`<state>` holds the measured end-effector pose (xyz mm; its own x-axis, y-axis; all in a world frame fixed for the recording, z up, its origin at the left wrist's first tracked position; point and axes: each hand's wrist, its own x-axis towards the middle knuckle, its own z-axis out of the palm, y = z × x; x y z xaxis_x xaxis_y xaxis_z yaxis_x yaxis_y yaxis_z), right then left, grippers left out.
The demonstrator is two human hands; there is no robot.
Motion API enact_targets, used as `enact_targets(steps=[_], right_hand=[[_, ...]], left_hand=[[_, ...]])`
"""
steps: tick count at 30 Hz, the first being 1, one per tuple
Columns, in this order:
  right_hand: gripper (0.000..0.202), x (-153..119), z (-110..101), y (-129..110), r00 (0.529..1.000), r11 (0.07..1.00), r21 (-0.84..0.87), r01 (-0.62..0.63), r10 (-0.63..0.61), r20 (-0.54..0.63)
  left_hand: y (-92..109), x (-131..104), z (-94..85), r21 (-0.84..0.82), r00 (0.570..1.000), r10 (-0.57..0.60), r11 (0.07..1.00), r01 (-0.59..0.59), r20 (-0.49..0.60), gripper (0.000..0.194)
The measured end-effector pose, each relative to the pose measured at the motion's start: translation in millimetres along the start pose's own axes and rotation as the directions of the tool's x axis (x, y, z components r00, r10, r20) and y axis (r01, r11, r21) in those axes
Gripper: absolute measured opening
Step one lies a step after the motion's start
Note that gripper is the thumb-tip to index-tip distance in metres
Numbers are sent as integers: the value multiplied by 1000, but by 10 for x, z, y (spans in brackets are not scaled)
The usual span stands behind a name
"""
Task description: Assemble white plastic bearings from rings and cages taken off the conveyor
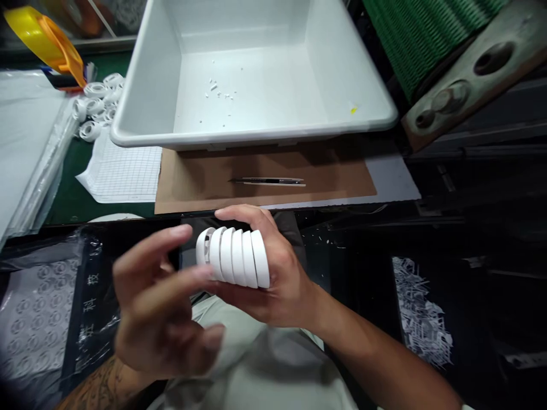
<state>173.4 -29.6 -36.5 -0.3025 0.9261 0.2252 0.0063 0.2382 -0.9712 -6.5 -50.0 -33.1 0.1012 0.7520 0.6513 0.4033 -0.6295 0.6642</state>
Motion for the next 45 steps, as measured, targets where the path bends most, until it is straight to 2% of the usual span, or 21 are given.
enact_targets(steps=[1,3,5,6,8,10,13,18,21,25,27,30,32,36,41,45], right_hand=[[56,7,1,-10,1000,999,45,-12,12,5],[57,23,10,-29,993,971,214,-107,93,71],[61,43,31,-45,967,885,402,-235,172,187],[61,54,45,-54,956,843,465,-271,180,232],[62,79,74,-70,954,815,513,-268,152,257],[63,102,95,-84,964,845,488,-219,109,243],[68,123,100,-94,967,899,406,-164,65,246],[73,108,79,-89,961,943,315,-103,12,276],[70,91,74,-98,962,966,252,-57,-14,272],[66,98,92,-104,970,984,178,-16,-28,241],[64,112,113,-64,974,992,124,39,-65,215],[59,125,154,71,980,993,66,95,-105,168],[63,126,180,173,986,993,77,85,-94,134],[77,144,218,256,992,994,107,-5,-8,123],[85,222,268,162,981,964,253,-78,30,190],[71,278,320,143,979,959,266,-97,45,198]], left_hand=[[-30,6,-40,-99,995,-91,991,88,-31,33],[-93,15,-119,-329,963,-261,917,227,-63,23],[-142,11,-189,-471,898,-435,806,358,-61,9],[-155,3,-219,-493,874,-480,780,384,-79,6],[-154,-21,-265,-480,852,-505,786,390,-135,4],[-125,-50,-289,-471,851,-505,792,390,-146,6],[-62,-88,-291,-477,852,-518,770,424,-79,10],[4,-123,-267,-532,823,-568,688,493,27,16],[2,-129,-254,-528,793,-608,662,532,37,18],[-49,-138,-198,-540,783,-622,650,535,28,30],[-62,-130,-145,-593,744,-659,557,581,110,42],[-42,-63,-47,-640,641,-724,370,673,256,62],[-24,16,8,-645,611,-742,329,690,275,76],[-28,127,34,-652,623,-728,328,683,287,86],[-33,100,-9,-602,721,-673,509,615,166,82],[-3,103,-30,-544,762,-643,614,571,74,83]])
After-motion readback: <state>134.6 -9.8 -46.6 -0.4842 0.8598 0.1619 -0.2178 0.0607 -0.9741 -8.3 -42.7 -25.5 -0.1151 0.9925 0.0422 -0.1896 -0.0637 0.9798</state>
